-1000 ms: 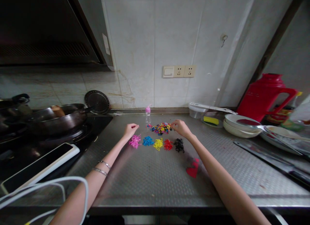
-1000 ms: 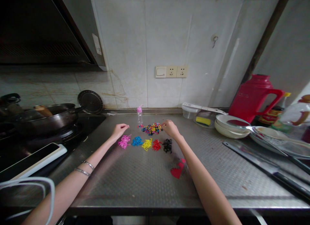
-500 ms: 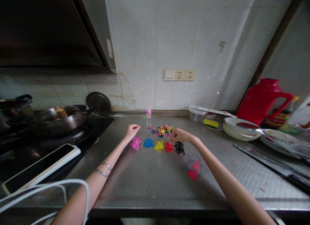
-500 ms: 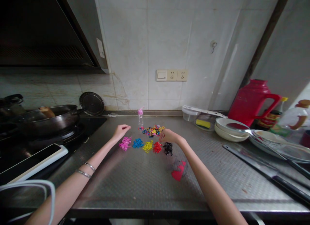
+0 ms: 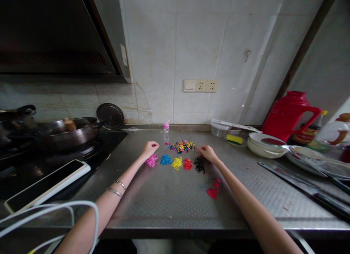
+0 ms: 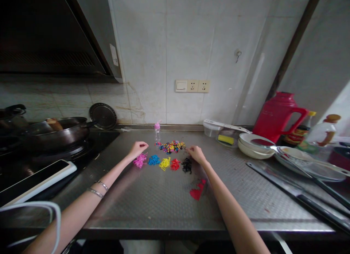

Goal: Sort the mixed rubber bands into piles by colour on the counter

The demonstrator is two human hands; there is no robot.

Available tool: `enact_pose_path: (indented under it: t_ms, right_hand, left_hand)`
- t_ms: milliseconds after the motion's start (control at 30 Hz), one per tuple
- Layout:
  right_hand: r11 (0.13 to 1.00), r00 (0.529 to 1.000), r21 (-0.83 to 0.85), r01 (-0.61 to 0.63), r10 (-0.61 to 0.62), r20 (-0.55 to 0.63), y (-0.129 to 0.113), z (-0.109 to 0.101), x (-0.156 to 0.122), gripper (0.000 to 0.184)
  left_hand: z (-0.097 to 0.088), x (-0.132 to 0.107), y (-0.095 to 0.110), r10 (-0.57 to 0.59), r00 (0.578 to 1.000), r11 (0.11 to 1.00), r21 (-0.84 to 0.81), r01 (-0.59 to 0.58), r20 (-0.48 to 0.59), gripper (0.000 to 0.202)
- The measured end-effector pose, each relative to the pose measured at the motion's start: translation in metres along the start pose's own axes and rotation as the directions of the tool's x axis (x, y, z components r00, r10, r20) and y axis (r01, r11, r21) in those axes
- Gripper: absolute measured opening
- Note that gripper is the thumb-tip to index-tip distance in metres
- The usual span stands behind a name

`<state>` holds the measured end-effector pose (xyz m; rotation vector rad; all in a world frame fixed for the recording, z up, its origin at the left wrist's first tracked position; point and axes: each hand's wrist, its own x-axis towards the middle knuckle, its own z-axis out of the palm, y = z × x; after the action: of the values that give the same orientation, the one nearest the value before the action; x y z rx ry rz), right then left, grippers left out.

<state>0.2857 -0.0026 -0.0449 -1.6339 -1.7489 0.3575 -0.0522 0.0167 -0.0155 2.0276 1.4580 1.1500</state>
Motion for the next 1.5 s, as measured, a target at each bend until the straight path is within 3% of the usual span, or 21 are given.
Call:
enact_pose_path:
  t_ms: [167,367,467,533,667,767,867,933,1033,1100,1167,1267,1367,1500]
  right_hand:
    - [0.999,0.99,-0.033,0.006,-0.011,-0.141,0.007,0.005,-0.003,0.038]
    - [0.999,0.99,-0.029,0.013,-0.017,-0.142,0.008,0.003,-0.006,0.036]
    - [1.0,0.99,-0.023,0.015,-0.018,-0.143,0.009,0.003,-0.005,0.036]
    - [0.999,0.988,-0.026,0.025,-0.029,-0.15,0.011,0.004,-0.005,0.037]
    - [0.998,0.988,-0.037,0.044,-0.049,-0.146,0.012,0.005,-0.005,0.038]
    - [0.998,0.988,-0.041,0.037,-0.043,-0.146,0.011,0.004,-0.006,0.037]
    - [0.999,0.99,-0.038,0.026,-0.031,-0.137,0.01,0.004,-0.006,0.036]
    - [0.999,0.991,-0.037,0.024,-0.028,-0.134,0.01,0.004,-0.006,0.036]
    - [0.999,0.991,-0.041,0.021,-0.027,-0.134,0.01,0.004,-0.005,0.037]
    - [0.999,0.991,-0.041,0.014,-0.019,-0.135,0.01,0.005,-0.005,0.037]
    - [0.999,0.991,-0.038,0.008,-0.013,-0.135,0.01,0.005,-0.005,0.037]
    - [1.0,0.991,-0.031,0.006,-0.01,-0.13,0.01,0.004,-0.005,0.036]
    - [1.0,0.992,-0.028,0.009,-0.012,-0.125,0.01,0.004,-0.005,0.036]
    - [0.999,0.993,-0.036,0.005,-0.01,-0.119,0.01,0.005,-0.005,0.034]
  left_hand:
    - [-0.002,-0.002,0.001,0.002,1.0,0.998,0.062,-0.003,0.025,0.017]
    - [0.0,-0.009,0.024,0.001,0.995,0.999,0.037,-0.004,0.096,0.017]
    - [0.003,-0.015,0.045,0.079,0.973,0.992,-0.111,-0.056,0.215,0.017]
    - [0.002,-0.015,0.057,0.042,0.95,0.969,-0.245,0.037,0.309,0.022]
    - [-0.009,-0.01,0.073,-0.018,0.96,0.881,-0.45,0.147,0.279,0.026]
    - [-0.02,-0.003,0.079,0.003,0.971,0.723,-0.671,0.164,0.24,0.022]
    - [-0.034,0.005,0.084,0.009,0.982,0.402,-0.899,0.171,0.191,0.018]
    - [-0.046,0.009,0.085,-0.012,0.991,0.209,-0.969,0.135,0.136,0.018]
    - [-0.066,0.014,0.081,-0.044,0.997,0.022,-0.998,-0.063,-0.063,0.022]
    - [-0.081,0.017,0.075,-0.078,0.969,-0.032,-0.971,-0.237,-0.234,0.024]
    - [-0.094,0.019,0.068,-0.123,0.927,-0.024,-0.933,-0.359,-0.353,0.025]
    - [-0.106,0.025,0.055,-0.206,0.886,0.103,-0.909,-0.403,-0.416,0.028]
    - [-0.102,0.034,0.04,-0.266,0.889,0.245,-0.918,-0.313,-0.374,0.031]
    - [-0.066,0.044,0.015,-0.336,0.911,0.384,-0.918,-0.097,-0.238,0.027]
